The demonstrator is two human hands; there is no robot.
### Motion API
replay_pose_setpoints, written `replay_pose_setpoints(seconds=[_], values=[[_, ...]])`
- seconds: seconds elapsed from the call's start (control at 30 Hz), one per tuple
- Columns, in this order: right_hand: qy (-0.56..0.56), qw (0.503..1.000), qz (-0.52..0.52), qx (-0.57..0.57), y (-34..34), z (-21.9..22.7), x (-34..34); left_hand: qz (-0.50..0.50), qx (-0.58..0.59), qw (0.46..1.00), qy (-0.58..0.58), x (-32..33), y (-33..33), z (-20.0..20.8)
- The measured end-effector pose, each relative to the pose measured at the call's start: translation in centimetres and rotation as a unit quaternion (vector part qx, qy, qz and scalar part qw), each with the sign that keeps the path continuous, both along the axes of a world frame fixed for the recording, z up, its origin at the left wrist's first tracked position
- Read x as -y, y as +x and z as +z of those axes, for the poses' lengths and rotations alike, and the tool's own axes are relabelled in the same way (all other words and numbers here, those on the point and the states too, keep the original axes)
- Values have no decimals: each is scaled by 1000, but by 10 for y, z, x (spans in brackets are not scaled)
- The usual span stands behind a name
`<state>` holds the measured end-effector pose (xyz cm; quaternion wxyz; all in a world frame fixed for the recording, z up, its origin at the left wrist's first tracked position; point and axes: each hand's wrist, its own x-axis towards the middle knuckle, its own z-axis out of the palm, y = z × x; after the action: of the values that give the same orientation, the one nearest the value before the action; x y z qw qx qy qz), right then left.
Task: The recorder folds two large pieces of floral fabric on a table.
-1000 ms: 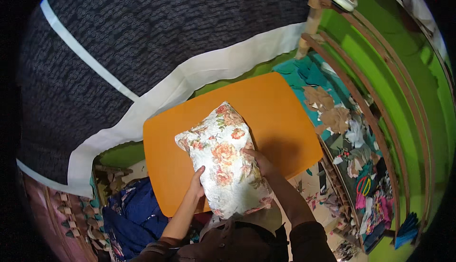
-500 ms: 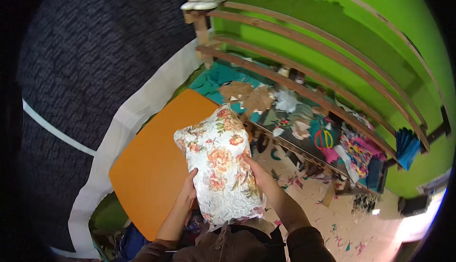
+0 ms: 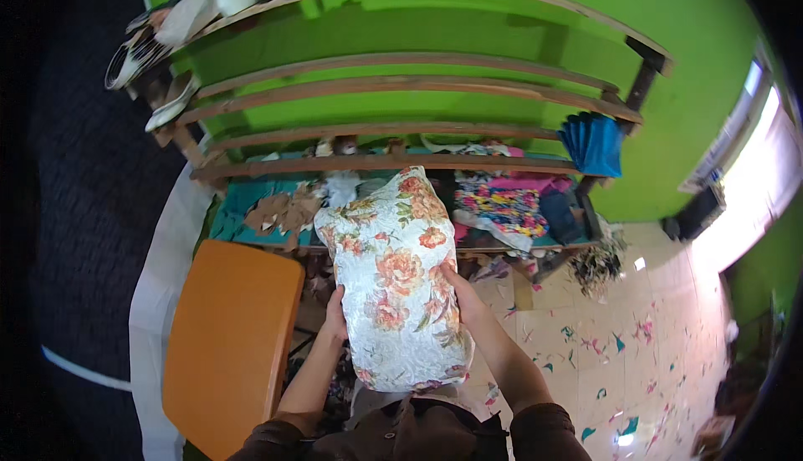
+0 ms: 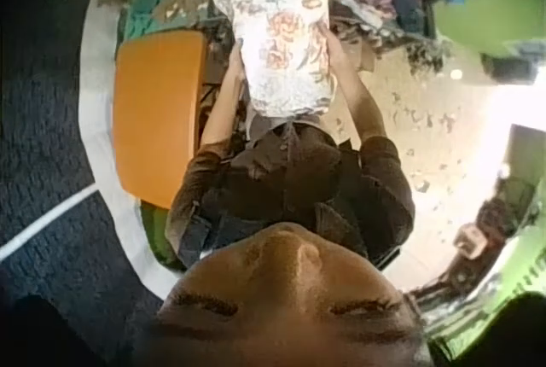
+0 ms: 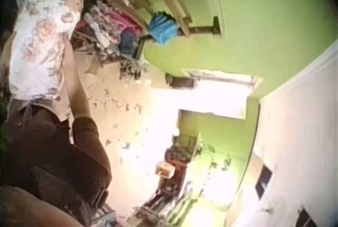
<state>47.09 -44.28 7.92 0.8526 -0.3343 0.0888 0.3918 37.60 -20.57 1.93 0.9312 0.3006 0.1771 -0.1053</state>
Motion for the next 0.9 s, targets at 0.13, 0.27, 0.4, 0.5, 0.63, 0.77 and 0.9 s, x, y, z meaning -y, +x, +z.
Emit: replay_pose_setpoints(seconds=[0.13,0.27,0.4,0.5,0.63,0.77,0.9], values=[[-34,996,-81,6,16,2,41,-52,-3,999,-12,32,48,13],[-18,985,-170,36,30,18,60,-111,-11,994,-17,51,96,31],[-9,978,-201,53,59,26,76,-155,4,988,-8,66,136,50],[37,982,-182,37,89,-2,93,-180,7,984,6,73,165,60],[-10,979,-184,91,132,-1,108,-196,29,980,22,79,220,72],[8,979,-176,107,155,-19,123,-207,37,978,14,86,252,78],[2,980,-180,83,199,4,135,-218,70,973,-13,100,295,86]])
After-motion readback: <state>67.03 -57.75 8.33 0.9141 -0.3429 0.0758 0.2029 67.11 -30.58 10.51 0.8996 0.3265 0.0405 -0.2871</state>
